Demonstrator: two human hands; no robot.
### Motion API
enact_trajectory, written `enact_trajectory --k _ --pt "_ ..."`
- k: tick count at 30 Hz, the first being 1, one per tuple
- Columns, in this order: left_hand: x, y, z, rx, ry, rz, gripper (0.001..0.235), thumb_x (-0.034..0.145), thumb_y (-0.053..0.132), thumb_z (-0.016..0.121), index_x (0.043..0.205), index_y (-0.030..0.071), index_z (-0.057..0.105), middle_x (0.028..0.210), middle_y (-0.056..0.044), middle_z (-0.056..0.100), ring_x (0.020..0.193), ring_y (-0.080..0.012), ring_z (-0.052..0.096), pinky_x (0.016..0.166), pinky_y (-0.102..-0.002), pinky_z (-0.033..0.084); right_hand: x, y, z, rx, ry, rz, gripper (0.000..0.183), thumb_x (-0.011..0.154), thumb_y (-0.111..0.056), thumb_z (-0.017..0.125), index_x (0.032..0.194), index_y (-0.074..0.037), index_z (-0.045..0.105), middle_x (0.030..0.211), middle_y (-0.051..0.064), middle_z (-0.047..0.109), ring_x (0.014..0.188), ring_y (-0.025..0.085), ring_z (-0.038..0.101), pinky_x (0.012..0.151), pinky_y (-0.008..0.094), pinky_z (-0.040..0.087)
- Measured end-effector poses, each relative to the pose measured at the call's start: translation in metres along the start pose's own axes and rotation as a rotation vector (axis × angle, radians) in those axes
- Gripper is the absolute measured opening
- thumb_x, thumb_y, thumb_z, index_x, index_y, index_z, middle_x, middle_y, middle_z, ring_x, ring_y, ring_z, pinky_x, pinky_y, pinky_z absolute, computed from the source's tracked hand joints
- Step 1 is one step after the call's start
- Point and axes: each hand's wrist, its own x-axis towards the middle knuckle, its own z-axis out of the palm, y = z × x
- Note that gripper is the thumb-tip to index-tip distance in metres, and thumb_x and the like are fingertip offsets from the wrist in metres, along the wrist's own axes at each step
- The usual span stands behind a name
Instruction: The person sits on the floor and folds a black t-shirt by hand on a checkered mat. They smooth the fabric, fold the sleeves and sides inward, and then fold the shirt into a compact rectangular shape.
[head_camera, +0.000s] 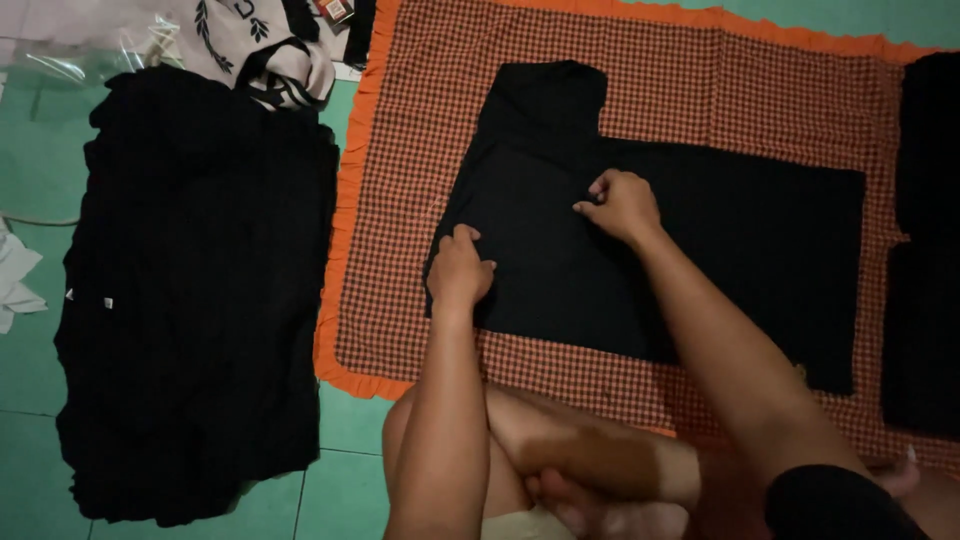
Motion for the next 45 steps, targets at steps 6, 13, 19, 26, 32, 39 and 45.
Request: enact_trajectory --k 6,13,19,26,32,39,45 --pt "-0.004 0.003 -0.005 -0.013 -0.022 -0.01 0.047 0.094 0.02 0.071 0.135 0.013 0.049 0.133 -0.018 0.054 0.125 -0.0435 0.059 0.097 -0.058 0.053 -0.003 -0.01 -0.008 0.112 0.009 0.079 0.026 0.079 -0.019 0.081 0.1 -0.012 0.066 0.08 0.006 0.068 0.085 0.029 0.072 0.07 0.041 0.057" --pt "-0.001 0.0 -0.003 -0.007 -0.028 -0.023 0.049 0.094 0.023 0.071 0.136 0.015 0.048 0.134 -0.017 0.053 0.126 -0.0425 0.059 0.098 -0.058 0.053 -0.003 -0.003 0.0 0.117 0.039 0.084 0.037 0.079 -0.017 0.079 0.113 -0.011 0.065 0.08 0.006 0.071 0.085 0.029 0.073 0.07 0.043 0.058" --pt "-0.014 0.015 -0.012 -0.023 0.149 0.076 0.034 0.093 0.026 0.071 0.123 0.012 0.063 0.118 -0.012 0.063 0.117 -0.0367 0.066 0.094 -0.052 0.056 -0.007 -0.01 0.002 0.155 0.077 -0.056 0.036 0.081 -0.009 0.079 0.114 -0.004 0.067 0.085 0.013 0.067 0.085 0.035 0.069 0.072 0.046 0.055" --pt "-0.007 0.029 0.0 -0.111 0.266 0.213 0.028 0.092 0.018 0.07 0.119 0.013 0.068 0.11 -0.009 0.068 0.112 -0.0342 0.068 0.092 -0.05 0.057 -0.015 0.006 0.023 0.203 0.208 -0.149 0.037 0.085 -0.009 0.077 0.118 -0.002 0.063 0.091 0.016 0.065 0.087 0.037 0.067 0.078 0.049 0.053" --pt "0.043 0.051 0.0 0.067 0.332 0.292 0.027 0.094 0.017 0.066 0.12 0.014 0.065 0.112 -0.011 0.064 0.112 -0.0367 0.067 0.092 -0.051 0.057 -0.026 0.009 0.033 0.107 0.439 -0.389 0.035 0.09 -0.01 0.071 0.122 -0.001 0.059 0.091 0.015 0.062 0.092 0.036 0.065 0.09 0.048 0.05" --pt "0.116 0.059 -0.001 0.166 0.377 0.335 0.03 0.098 0.016 0.063 0.127 0.011 0.058 0.122 -0.015 0.058 0.113 -0.0409 0.067 0.094 -0.053 0.056 -0.025 0.012 0.042 0.103 0.466 -0.373 0.032 0.094 -0.015 0.07 0.121 -0.003 0.06 0.089 0.012 0.063 0.088 0.033 0.065 0.089 0.045 0.05" --pt "0.153 0.053 0.006 0.145 0.358 0.323 0.029 0.095 0.018 0.069 0.121 0.01 0.059 0.118 -0.013 0.057 0.113 -0.0413 0.067 0.095 -0.053 0.055 -0.026 0.01 0.039 0.107 0.458 -0.358 0.034 0.091 -0.013 0.073 0.121 -0.003 0.06 0.09 0.011 0.064 0.09 0.032 0.066 0.091 0.044 0.051"
